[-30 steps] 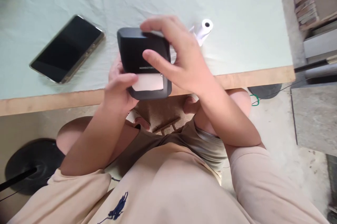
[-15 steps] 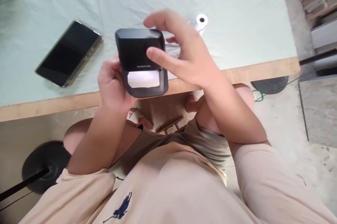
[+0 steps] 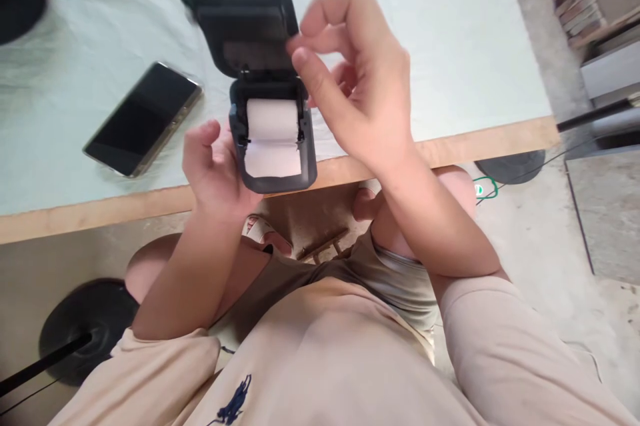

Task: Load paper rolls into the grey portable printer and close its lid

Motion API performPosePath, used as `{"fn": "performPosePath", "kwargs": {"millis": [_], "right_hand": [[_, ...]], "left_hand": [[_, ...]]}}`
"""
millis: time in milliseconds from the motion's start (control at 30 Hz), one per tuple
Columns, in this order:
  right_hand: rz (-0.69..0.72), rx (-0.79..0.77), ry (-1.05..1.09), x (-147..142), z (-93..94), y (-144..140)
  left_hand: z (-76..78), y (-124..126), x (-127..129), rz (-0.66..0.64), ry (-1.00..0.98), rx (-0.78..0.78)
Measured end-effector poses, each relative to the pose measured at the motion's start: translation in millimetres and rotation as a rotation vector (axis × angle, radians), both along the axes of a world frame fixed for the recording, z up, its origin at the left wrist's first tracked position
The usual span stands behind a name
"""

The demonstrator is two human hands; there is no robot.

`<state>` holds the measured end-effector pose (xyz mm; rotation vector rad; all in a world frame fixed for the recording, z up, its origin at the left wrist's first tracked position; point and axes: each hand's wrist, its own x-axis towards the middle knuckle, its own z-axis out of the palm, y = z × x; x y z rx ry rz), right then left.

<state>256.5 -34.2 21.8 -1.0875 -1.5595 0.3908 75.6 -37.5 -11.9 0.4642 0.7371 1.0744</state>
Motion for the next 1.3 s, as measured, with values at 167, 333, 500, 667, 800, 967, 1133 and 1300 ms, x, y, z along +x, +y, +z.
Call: {"fn": "performPosePath", "kwargs": {"millis": [167, 333, 500, 667, 800, 967, 1133, 1300], "right_hand": [[0.110, -0.145, -0.278, 6, 12.3, -4], [0.105, -0.391, -0.712, 11, 9.9, -2], [0.094, -0.381, -0.591, 10, 19.5, -13], [0.102, -0.343, 0.146, 25, 36.5, -15], [0.123, -0.351, 0.395, 40, 6.8, 4], [0.158, -0.233, 0.086, 39, -40.0, 10], [0.069, -0.225, -0.295, 33, -59.4, 1], [-0.095, -0.092, -0.376, 49, -46.2, 1]], "left_hand": [[-3.7, -3, 0, -0.058, -0.094, 0.142], [-2.0, -9, 7, -0.045, -0.040, 0.145], [-1.9, -10, 8, -0.032, -0.026, 0.090], [-6.7, -3, 2, -0.071, -0.079, 0.102], [-6.8, 1, -1, 0.002, -0.066, 0.056], [-9.5, 1, -3, 0.073, -0.104, 0.062], [-8.7, -1, -6, 0.124, -0.123, 0.084], [-6.9, 0, -4, 0.129, -0.138, 0.061]]}}
